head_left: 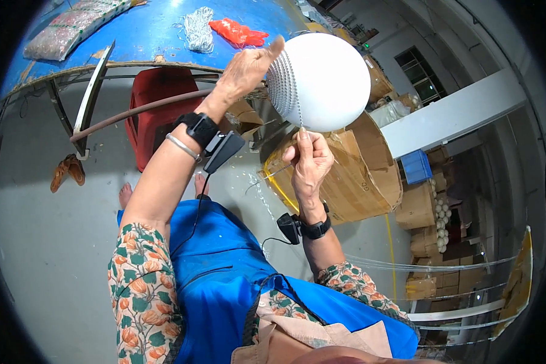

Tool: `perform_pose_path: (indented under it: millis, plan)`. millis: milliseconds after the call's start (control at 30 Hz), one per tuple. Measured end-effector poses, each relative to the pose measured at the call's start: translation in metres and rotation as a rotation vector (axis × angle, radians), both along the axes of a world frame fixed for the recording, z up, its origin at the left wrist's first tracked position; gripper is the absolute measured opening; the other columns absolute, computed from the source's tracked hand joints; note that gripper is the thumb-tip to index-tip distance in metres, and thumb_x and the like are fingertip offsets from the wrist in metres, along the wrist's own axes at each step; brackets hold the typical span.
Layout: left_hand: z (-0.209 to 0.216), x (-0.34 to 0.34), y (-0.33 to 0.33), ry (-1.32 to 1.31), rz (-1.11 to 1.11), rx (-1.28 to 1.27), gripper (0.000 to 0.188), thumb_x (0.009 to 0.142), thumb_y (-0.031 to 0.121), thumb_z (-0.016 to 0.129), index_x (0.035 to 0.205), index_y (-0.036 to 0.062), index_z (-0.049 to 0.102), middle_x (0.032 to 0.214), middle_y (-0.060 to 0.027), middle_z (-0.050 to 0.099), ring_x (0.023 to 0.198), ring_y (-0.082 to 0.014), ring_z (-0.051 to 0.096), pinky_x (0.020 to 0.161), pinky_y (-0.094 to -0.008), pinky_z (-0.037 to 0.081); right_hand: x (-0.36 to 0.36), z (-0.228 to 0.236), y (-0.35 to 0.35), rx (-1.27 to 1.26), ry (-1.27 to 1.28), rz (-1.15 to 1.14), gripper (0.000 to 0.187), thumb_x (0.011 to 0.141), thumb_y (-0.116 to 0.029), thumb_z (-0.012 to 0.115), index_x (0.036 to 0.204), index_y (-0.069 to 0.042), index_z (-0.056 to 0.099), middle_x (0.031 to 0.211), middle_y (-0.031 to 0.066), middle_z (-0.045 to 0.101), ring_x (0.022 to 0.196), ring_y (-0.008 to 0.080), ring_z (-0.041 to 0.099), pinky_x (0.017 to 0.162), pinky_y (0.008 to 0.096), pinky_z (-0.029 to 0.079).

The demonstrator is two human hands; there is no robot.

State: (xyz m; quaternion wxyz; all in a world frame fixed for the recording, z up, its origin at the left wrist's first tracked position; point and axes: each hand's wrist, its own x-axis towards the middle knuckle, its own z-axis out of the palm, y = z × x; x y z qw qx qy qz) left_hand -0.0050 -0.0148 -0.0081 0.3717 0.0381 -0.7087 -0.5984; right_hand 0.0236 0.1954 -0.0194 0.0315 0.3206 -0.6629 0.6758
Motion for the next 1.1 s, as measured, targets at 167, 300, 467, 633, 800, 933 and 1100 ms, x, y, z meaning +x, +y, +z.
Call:
perform_pose_path:
  millis: [167,300,467,633,800,933,1100]
  plan:
    - [0.005,0.014,0.011,0.006,0.073,-0.286,0.075,0.069,0.067,0.051,0.087,-0.0041,0.063,0.075,-0.0171,0.062,0.075,-0.0283,0.061,0.073,-0.0352,0.045,0.003,0.005,0.005,0.007,0.008,-0.007,0.021,0.088,-0.019,0.051,0.077,-0.001,0.054,0.051,0.0023,0.053,0.043,0.0029,0.042,0.042,0.0163,0.031]
    - [0.011,0.019,0.006,-0.063,-0.04,-0.084,0.077,0.066,0.068,0.055,0.085,-0.0055,0.062,0.077,-0.0193,0.061,0.08,-0.0288,0.06,0.075,-0.0351,0.046,0.016,0.009,0.017,0.05,-0.014,-0.005,0.02,0.088,-0.018,0.051,0.077,-0.001,0.053,0.05,0.003,0.053,0.042,0.0028,0.042,0.041,0.0162,0.03]
    - [-0.002,-0.001,0.009,0.089,0.279,-0.093,0.075,0.067,0.067,0.056,0.095,-0.0027,0.06,0.086,-0.0193,0.06,0.085,-0.0269,0.06,0.075,-0.0353,0.046,0.008,0.006,0.016,0.004,-0.071,0.019,0.021,0.088,-0.019,0.051,0.077,-0.001,0.053,0.051,0.0035,0.053,0.043,0.0047,0.045,0.042,0.0166,0.033]
    - [0.004,0.0,0.015,0.162,0.369,-0.091,0.071,0.067,0.062,0.059,0.098,-0.0022,0.059,0.09,-0.0196,0.06,0.086,-0.0268,0.059,0.076,-0.036,0.046,0.006,0.004,0.012,0.017,-0.052,0.005,0.022,0.088,-0.019,0.051,0.077,-0.001,0.053,0.051,0.0032,0.053,0.044,0.0051,0.046,0.042,0.0167,0.034]
    - [0.009,0.007,0.014,0.113,0.244,-0.068,0.063,0.072,0.059,0.057,0.085,-0.0031,0.063,0.085,-0.0183,0.062,0.084,-0.0301,0.059,0.077,-0.0361,0.046,-0.002,0.004,0.006,0.028,-0.029,-0.004,0.023,0.088,-0.02,0.051,0.076,-0.001,0.054,0.052,0.0028,0.053,0.044,0.0046,0.046,0.042,0.0168,0.034]
    - [0.001,0.004,0.013,0.016,0.219,-0.103,0.065,0.07,0.06,0.058,0.083,-0.0038,0.063,0.085,-0.0174,0.062,0.082,-0.0299,0.06,0.076,-0.0354,0.046,-0.004,0.001,0.003,0.023,-0.02,-0.021,0.023,0.088,-0.02,0.051,0.075,-0.001,0.054,0.052,0.0026,0.053,0.043,0.004,0.044,0.042,0.0166,0.032]
    - [0.005,0.01,0.013,0.052,0.094,0.004,0.068,0.065,0.062,0.062,0.086,-0.0029,0.062,0.089,-0.0174,0.062,0.086,-0.0262,0.059,0.077,-0.0334,0.046,0.008,0.011,0.008,0.049,0.025,-0.021,0.022,0.088,-0.018,0.051,0.074,-0.001,0.053,0.051,0.0026,0.052,0.044,0.0042,0.045,0.043,0.0165,0.033]
